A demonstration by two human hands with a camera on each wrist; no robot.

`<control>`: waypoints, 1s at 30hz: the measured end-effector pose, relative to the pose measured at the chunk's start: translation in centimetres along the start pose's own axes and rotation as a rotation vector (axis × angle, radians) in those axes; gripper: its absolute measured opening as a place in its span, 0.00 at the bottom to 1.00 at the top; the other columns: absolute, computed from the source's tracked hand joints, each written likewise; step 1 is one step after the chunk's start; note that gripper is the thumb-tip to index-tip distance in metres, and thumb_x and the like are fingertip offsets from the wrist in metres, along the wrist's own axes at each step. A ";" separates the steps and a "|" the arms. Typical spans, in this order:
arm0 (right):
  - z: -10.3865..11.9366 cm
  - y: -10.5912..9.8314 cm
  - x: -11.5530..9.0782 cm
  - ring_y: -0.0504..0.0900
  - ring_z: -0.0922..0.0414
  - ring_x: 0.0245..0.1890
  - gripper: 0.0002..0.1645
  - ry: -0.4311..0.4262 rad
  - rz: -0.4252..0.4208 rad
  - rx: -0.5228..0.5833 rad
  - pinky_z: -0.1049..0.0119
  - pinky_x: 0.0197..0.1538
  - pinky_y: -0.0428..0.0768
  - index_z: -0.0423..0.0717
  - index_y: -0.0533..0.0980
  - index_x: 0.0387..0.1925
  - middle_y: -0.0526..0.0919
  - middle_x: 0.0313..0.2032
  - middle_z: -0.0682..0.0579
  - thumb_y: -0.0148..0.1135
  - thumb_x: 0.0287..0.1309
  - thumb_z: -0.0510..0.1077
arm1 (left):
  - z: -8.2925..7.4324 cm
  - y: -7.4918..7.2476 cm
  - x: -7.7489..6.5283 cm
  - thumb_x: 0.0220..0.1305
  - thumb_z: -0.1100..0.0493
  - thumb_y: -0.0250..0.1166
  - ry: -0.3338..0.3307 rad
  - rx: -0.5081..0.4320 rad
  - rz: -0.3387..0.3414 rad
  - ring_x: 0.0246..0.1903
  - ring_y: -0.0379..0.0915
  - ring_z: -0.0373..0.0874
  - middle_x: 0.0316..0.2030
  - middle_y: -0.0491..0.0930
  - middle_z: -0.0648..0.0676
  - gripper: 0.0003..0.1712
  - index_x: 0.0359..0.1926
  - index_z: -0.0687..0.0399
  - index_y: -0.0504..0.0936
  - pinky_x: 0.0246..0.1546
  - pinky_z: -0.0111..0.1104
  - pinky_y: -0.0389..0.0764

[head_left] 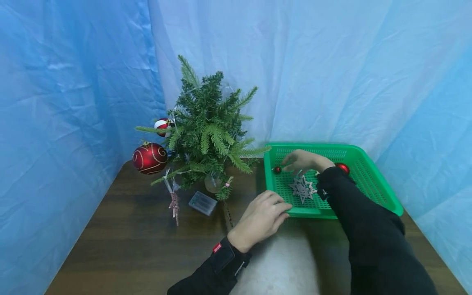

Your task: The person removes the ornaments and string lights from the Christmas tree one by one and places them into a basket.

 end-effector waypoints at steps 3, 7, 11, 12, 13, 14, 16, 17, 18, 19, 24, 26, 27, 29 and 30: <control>0.3 -0.3 -1.0 0.79 0.35 0.57 0.30 -0.043 -0.011 0.016 0.45 0.57 0.79 0.33 0.66 0.71 0.75 0.62 0.31 0.56 0.75 0.44 | -0.1 -0.9 0.1 0.70 0.54 0.68 0.000 -0.017 -0.024 0.53 0.74 0.41 0.47 0.83 0.47 0.12 0.52 0.47 0.88 0.62 0.31 0.70; 1.2 -0.6 -2.8 0.79 0.37 0.57 0.30 -0.135 -0.074 0.016 0.45 0.56 0.80 0.34 0.67 0.70 0.75 0.63 0.33 0.57 0.75 0.45 | -0.4 -2.8 0.1 0.71 0.55 0.67 0.023 -0.032 -0.091 0.53 0.75 0.42 0.47 0.83 0.47 0.12 0.52 0.47 0.87 0.61 0.30 0.71; 2.2 -0.7 -4.9 0.78 0.40 0.58 0.28 -0.242 -0.173 -0.014 0.45 0.57 0.79 0.39 0.71 0.68 0.76 0.62 0.37 0.59 0.74 0.48 | -0.5 -5.0 -0.1 0.70 0.56 0.67 0.049 -0.036 -0.168 0.53 0.75 0.42 0.48 0.83 0.48 0.12 0.52 0.49 0.88 0.64 0.32 0.69; 2.5 -0.6 -5.5 0.78 0.40 0.59 0.28 -0.266 -0.194 -0.015 0.45 0.57 0.78 0.40 0.71 0.68 0.77 0.62 0.38 0.59 0.73 0.49 | -0.5 -5.6 -0.2 0.70 0.56 0.67 0.053 -0.032 -0.185 0.53 0.75 0.42 0.48 0.82 0.48 0.12 0.52 0.49 0.87 0.65 0.32 0.69; 2.7 -0.6 -6.0 0.77 0.41 0.60 0.28 -0.287 -0.211 -0.012 0.44 0.58 0.77 0.41 0.72 0.68 0.78 0.61 0.40 0.60 0.73 0.49 | -0.5 -6.1 -0.3 0.70 0.56 0.67 0.054 -0.028 -0.200 0.53 0.75 0.42 0.48 0.82 0.48 0.12 0.52 0.49 0.88 0.66 0.33 0.68; 3.0 -0.5 -6.5 0.76 0.41 0.60 0.28 -0.304 -0.229 -0.008 0.44 0.59 0.76 0.42 0.73 0.67 0.78 0.61 0.41 0.60 0.73 0.50 | -0.4 -6.7 -0.5 0.70 0.56 0.67 0.054 -0.027 -0.213 0.53 0.76 0.42 0.48 0.82 0.49 0.12 0.52 0.50 0.88 0.67 0.34 0.66; 3.5 -0.2 -7.6 0.76 0.42 0.61 0.28 -0.330 -0.251 0.021 0.43 0.59 0.75 0.44 0.73 0.67 0.79 0.60 0.44 0.61 0.72 0.51 | -0.3 -7.8 -0.9 0.69 0.57 0.68 0.051 -0.022 -0.231 0.53 0.76 0.43 0.48 0.83 0.50 0.12 0.52 0.51 0.88 0.68 0.35 0.65; 3.8 0.0 -8.1 0.77 0.43 0.60 0.28 -0.340 -0.260 0.036 0.44 0.59 0.75 0.45 0.73 0.67 0.79 0.60 0.45 0.61 0.72 0.51 | -0.2 -8.3 -1.1 0.69 0.57 0.68 0.044 -0.024 -0.238 0.53 0.76 0.44 0.49 0.83 0.50 0.13 0.52 0.51 0.87 0.68 0.35 0.66; 4.0 0.3 -8.6 0.78 0.44 0.59 0.28 -0.346 -0.270 0.046 0.44 0.59 0.76 0.46 0.73 0.67 0.80 0.60 0.46 0.61 0.72 0.52 | -0.1 -8.8 -1.4 0.69 0.57 0.68 0.037 -0.024 -0.247 0.53 0.76 0.44 0.49 0.83 0.50 0.13 0.52 0.51 0.87 0.67 0.35 0.67; 4.3 0.6 -9.1 0.78 0.46 0.58 0.28 -0.353 -0.281 0.054 0.45 0.58 0.77 0.47 0.73 0.67 0.80 0.59 0.47 0.62 0.71 0.52 | 0.0 -9.2 -1.7 0.69 0.57 0.68 0.028 -0.028 -0.256 0.53 0.76 0.45 0.49 0.82 0.50 0.14 0.53 0.52 0.87 0.66 0.36 0.68; 5.5 2.3 -11.1 0.82 0.52 0.54 0.25 -0.426 -0.327 0.058 0.51 0.54 0.80 0.49 0.76 0.65 0.82 0.57 0.52 0.63 0.71 0.50 | 0.9 -11.2 -3.3 0.67 0.53 0.70 -0.055 -0.042 -0.302 0.55 0.76 0.46 0.52 0.81 0.51 0.21 0.58 0.54 0.83 0.58 0.38 0.76; 6.1 3.1 -11.7 0.82 0.53 0.53 0.24 -0.463 -0.333 0.067 0.51 0.54 0.81 0.48 0.76 0.64 0.83 0.56 0.53 0.63 0.71 0.49 | 1.4 -11.7 -4.0 0.66 0.50 0.71 -0.098 -0.041 -0.308 0.56 0.75 0.47 0.54 0.81 0.52 0.25 0.60 0.54 0.81 0.58 0.40 0.77; 6.4 3.4 -12.0 0.82 0.54 0.53 0.24 -0.479 -0.335 0.072 0.52 0.55 0.80 0.49 0.77 0.64 0.83 0.55 0.54 0.64 0.70 0.49 | 1.7 -11.8 -4.3 0.65 0.49 0.71 -0.118 -0.041 -0.307 0.57 0.75 0.47 0.54 0.81 0.52 0.26 0.60 0.55 0.80 0.57 0.40 0.77; 6.9 4.1 -12.4 0.82 0.55 0.54 0.24 -0.506 -0.334 0.086 0.52 0.56 0.80 0.49 0.77 0.64 0.83 0.55 0.55 0.64 0.70 0.48 | 2.3 -12.0 -5.0 0.64 0.46 0.72 -0.148 -0.038 -0.301 0.57 0.75 0.48 0.55 0.80 0.53 0.30 0.61 0.55 0.79 0.56 0.42 0.78; 7.1 4.4 -12.5 0.82 0.56 0.54 0.24 -0.518 -0.337 0.088 0.53 0.57 0.80 0.48 0.77 0.64 0.83 0.55 0.54 0.65 0.69 0.48 | 2.5 -12.1 -5.4 0.63 0.45 0.73 -0.161 -0.036 -0.297 0.57 0.75 0.48 0.55 0.80 0.53 0.31 0.62 0.55 0.79 0.56 0.43 0.79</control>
Point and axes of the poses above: each hand's wrist, its own x-axis towards the middle knuckle, its own y-axis out of the palm, z = x × y, the point moved 1 cm from there along x, towards the middle knuckle
